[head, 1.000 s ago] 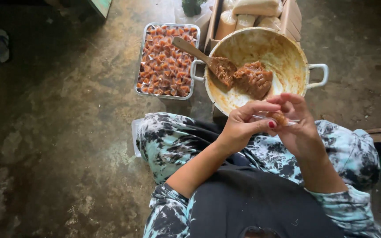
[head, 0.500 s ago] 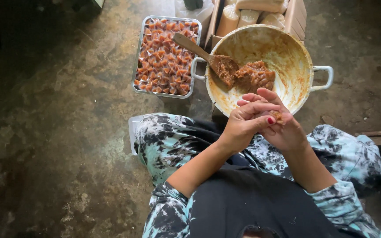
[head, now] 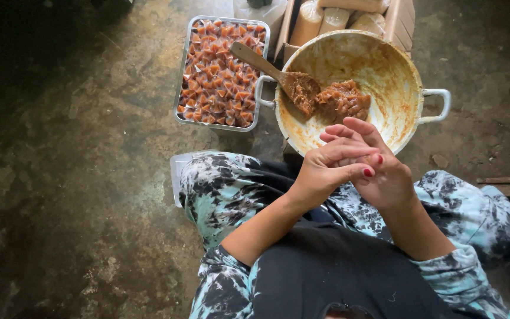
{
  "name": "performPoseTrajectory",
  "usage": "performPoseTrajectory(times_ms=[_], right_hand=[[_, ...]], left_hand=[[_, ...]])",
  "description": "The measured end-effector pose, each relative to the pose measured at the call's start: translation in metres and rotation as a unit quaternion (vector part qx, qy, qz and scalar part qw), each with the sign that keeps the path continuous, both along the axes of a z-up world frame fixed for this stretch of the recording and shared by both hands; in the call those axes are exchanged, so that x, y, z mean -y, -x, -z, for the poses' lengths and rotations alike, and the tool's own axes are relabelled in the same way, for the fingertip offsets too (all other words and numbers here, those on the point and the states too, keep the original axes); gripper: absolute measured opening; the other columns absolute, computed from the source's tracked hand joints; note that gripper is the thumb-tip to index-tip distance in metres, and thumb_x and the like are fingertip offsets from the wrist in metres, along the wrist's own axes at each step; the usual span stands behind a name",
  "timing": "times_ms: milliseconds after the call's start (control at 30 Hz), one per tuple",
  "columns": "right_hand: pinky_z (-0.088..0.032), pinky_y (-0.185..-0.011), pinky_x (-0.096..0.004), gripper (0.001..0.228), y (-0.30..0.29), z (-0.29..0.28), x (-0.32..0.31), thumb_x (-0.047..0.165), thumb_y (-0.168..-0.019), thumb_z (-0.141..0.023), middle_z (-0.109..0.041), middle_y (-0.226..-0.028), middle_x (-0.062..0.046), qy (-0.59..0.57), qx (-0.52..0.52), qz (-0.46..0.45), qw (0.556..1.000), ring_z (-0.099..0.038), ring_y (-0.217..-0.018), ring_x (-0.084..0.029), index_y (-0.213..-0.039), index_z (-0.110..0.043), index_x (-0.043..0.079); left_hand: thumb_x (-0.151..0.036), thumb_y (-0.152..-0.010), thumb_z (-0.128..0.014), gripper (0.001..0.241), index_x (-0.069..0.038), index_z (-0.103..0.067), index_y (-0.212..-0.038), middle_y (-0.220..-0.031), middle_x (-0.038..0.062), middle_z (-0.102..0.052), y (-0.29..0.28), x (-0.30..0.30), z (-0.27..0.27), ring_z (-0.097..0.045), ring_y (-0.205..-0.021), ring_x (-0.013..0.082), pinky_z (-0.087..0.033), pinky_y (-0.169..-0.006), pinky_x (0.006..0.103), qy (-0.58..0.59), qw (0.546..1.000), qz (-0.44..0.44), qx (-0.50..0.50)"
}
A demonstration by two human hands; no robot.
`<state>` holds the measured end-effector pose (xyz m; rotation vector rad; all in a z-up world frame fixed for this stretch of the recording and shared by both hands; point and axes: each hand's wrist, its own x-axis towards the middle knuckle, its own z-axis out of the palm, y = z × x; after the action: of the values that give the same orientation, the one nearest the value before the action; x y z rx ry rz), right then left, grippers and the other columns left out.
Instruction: Scooping a brown paste from a large bowl and wrapping individual portions in small plastic squares.
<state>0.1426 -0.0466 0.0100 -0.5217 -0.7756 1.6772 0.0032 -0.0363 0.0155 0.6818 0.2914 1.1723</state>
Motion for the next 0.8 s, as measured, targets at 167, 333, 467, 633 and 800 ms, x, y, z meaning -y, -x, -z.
performPoseTrajectory(times_ms=[167,333,467,633,800], right_hand=[[-0.046,-0.1,-0.065,0.085,0.011,-0.006,-0.005,0.039,-0.083,-0.064,-0.04,-0.145,-0.031,0.035,0.018,0.023,0.999,-0.046,-0.138,-0.046,-0.153,-0.033,0.002],[-0.048,-0.108,-0.054,0.069,-0.006,-0.002,-0.007,0.041,-0.095,-0.05,-0.049,-0.141,-0.026,-0.007,0.165,0.118,0.979,-0.051,-0.136,-0.038,-0.149,-0.037,0.001],[-0.05,-0.099,-0.043,0.04,-0.005,-0.012,0.0,0.019,-0.089,-0.077,-0.054,-0.109,-0.02,-0.224,0.356,0.283,0.862,-0.058,-0.104,-0.03,-0.112,-0.059,-0.009],[-0.049,-0.09,-0.038,0.016,-0.005,-0.017,0.002,-0.002,-0.09,-0.075,-0.057,-0.098,-0.018,-0.184,0.315,0.28,0.888,-0.058,-0.096,-0.025,-0.098,-0.062,-0.008],[-0.052,-0.08,-0.033,0.007,-0.023,0.011,0.0,0.0,-0.096,-0.066,-0.06,-0.1,-0.019,-0.035,0.09,0.167,0.981,-0.063,-0.09,-0.023,-0.098,-0.062,-0.006]], left_hand=[[0.01,-0.085,-0.079,0.037,0.011,-0.069,-0.12,-0.103,0.019,-0.073,0.002,-0.001,-0.001,-0.077,-0.078,0.0207,-0.068,-0.068,0.0281,0.009,0.999,-0.016,-0.027],[-0.006,-0.085,-0.084,0.039,-0.002,-0.074,-0.122,-0.114,0.009,-0.071,-0.001,-0.005,-0.008,-0.068,-0.08,0.005,-0.063,-0.069,0.0219,-0.011,0.989,-0.075,-0.13],[-0.012,-0.096,-0.076,0.033,0.005,-0.071,-0.125,-0.114,0.018,-0.067,-0.004,-0.003,-0.001,-0.074,-0.092,0.0282,-0.064,-0.078,0.0455,0.051,0.988,-0.114,-0.085],[-0.026,-0.11,-0.062,0.039,0.008,-0.067,-0.129,-0.101,0.019,-0.069,-0.002,-0.004,-0.011,-0.073,-0.093,0.0323,-0.063,-0.083,0.0534,0.086,0.99,-0.086,-0.077],[-0.013,-0.098,-0.076,0.033,0.007,-0.069,-0.123,-0.101,0.015,-0.075,0.001,-0.015,0.016,-0.077,-0.09,0.0223,-0.068,-0.074,0.0375,0.142,0.987,0.073,0.002]])
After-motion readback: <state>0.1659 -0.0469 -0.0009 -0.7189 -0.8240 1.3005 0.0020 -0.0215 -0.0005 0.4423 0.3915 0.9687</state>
